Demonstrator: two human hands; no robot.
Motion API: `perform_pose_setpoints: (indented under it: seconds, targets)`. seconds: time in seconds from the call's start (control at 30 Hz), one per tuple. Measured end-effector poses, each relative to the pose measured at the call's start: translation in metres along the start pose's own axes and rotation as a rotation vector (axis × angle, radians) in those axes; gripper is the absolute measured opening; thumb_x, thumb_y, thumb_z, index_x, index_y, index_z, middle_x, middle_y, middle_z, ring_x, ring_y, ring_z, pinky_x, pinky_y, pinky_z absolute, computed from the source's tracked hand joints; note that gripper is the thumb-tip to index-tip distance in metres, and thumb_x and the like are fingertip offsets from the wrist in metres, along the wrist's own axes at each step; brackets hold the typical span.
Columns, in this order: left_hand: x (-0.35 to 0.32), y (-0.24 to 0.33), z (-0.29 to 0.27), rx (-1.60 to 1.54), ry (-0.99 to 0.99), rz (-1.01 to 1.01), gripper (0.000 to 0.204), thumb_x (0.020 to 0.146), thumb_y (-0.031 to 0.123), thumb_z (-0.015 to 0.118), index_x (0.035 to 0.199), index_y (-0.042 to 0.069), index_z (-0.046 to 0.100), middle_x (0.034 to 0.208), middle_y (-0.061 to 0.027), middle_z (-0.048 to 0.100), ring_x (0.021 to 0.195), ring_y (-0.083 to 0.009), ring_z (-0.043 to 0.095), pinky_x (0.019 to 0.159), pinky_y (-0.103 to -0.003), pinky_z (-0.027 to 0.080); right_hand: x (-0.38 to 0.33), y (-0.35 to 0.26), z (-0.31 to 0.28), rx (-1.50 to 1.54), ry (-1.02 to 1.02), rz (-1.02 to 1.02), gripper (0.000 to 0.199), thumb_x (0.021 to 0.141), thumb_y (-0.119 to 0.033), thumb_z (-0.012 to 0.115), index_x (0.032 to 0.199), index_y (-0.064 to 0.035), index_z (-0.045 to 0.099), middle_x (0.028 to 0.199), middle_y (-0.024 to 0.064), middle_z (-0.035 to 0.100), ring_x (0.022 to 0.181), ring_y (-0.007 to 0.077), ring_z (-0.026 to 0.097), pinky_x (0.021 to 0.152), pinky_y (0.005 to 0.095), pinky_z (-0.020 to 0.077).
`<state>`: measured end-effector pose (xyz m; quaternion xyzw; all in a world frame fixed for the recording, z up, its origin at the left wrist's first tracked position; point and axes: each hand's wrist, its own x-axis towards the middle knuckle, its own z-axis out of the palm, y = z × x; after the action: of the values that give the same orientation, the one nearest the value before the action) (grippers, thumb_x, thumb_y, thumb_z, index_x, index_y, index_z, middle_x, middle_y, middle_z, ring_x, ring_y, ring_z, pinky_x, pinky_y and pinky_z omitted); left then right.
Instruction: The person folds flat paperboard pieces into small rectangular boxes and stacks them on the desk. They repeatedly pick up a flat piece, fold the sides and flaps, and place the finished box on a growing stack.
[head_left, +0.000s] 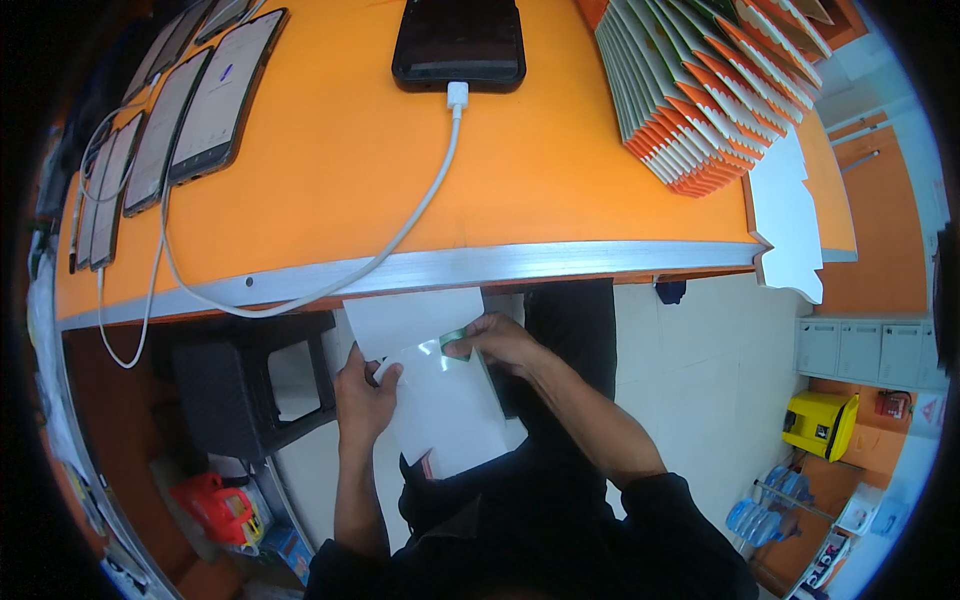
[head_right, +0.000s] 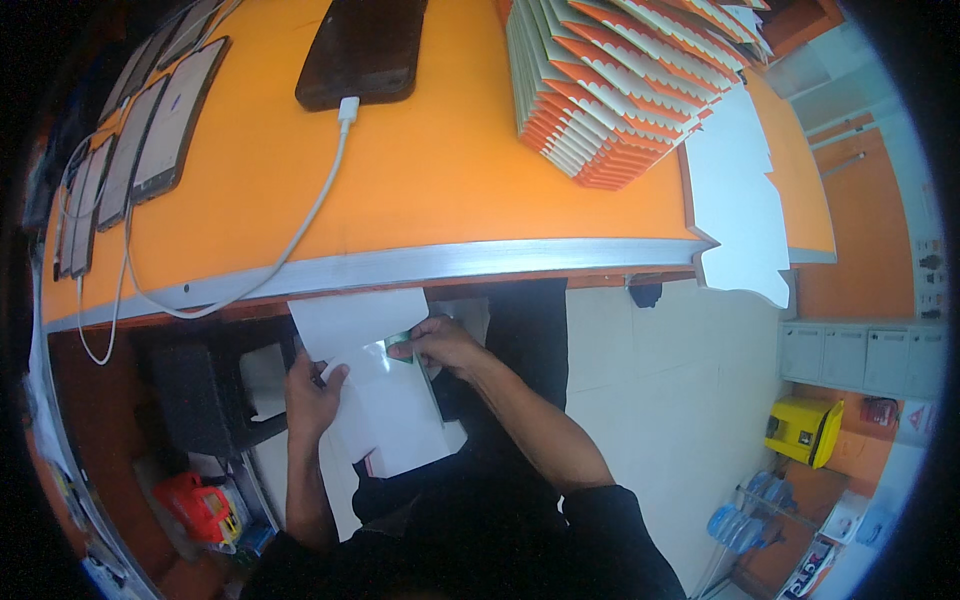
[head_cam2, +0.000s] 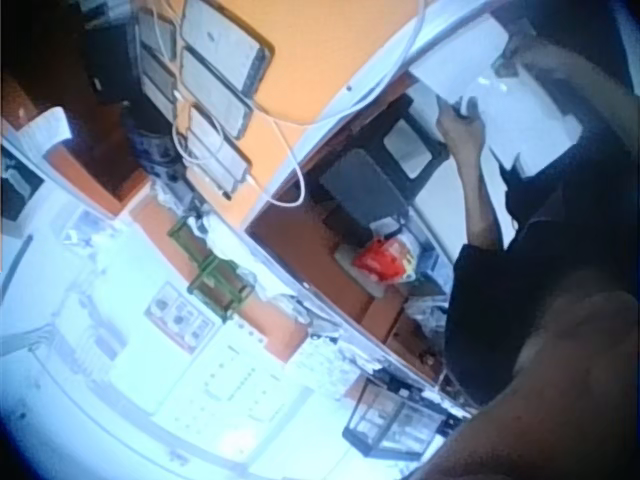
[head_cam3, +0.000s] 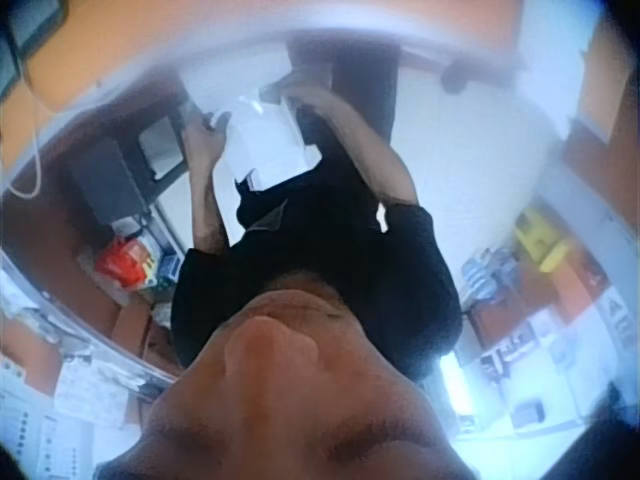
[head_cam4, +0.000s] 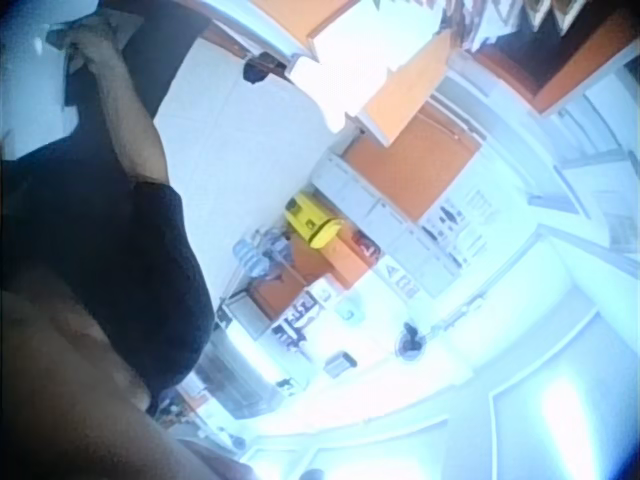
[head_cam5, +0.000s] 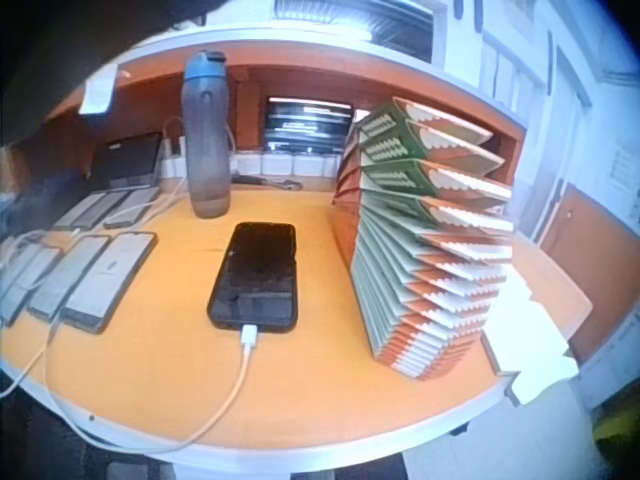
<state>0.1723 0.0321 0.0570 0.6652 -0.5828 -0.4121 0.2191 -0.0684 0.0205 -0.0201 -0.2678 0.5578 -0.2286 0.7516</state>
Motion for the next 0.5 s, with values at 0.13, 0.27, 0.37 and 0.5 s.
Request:
perform_pose_setpoints:
  seconds: [0.13,0.27,0.37,0.5]
  targets:
    - [0.0,-0.015,0.003,-0.096,0.055,0.042,0.036,0.083,0.003,0.075,0.115,-0.004,0.059,0.086,-0.0165,0.073,0.064,-0.014,0.064,0.058,-0.028,0.048,-0.01,-0.014,0.013,-0.065,0.073,0.016,0.03,0.072,-0.023,0.091,0.087,-0.0045,0.072,0.082,0.006,0.069,0.077,0.0148,0.061,0.066,0.0269,0.0464]
    - [-0.009,-0.023,0.007,-0.342,0.101,-0.12,0.027,0.085,0.007,0.078,0.106,-0.003,0.064,0.077,-0.005,0.068,0.063,-0.0078,0.057,0.058,-0.023,0.044,-0.017,-0.007,0.015,0.042,0.063,-0.026,0.023,0.077,-0.018,0.087,0.084,-0.0066,0.069,0.08,0.0042,0.068,0.078,0.0145,0.062,0.07,0.0267,0.0476]
    - [-0.028,-0.015,0.006,-0.525,0.146,-0.237,0.018,0.089,0.012,0.076,0.099,-0.001,0.067,0.077,-0.0006,0.065,0.066,-0.0066,0.054,0.062,-0.022,0.043,-0.022,-0.005,0.013,0.152,-0.041,-0.088,0.022,0.079,-0.016,0.085,0.088,-0.0072,0.067,0.084,0.0044,0.068,0.081,0.0159,0.064,0.076,0.0275,0.0502]
    - [-0.049,-0.005,-0.001,-0.875,0.264,-0.227,0.02,0.099,0.02,0.065,0.1,0.001,0.068,0.097,-0.0073,0.068,0.09,-0.0119,0.061,0.082,-0.027,0.048,-0.047,-0.026,0.027,0.274,-0.052,-0.038,0.027,0.081,-0.018,0.084,0.098,-0.0071,0.065,0.097,0.0058,0.067,0.084,0.0162,0.063,0.075,0.0319,0.0516]
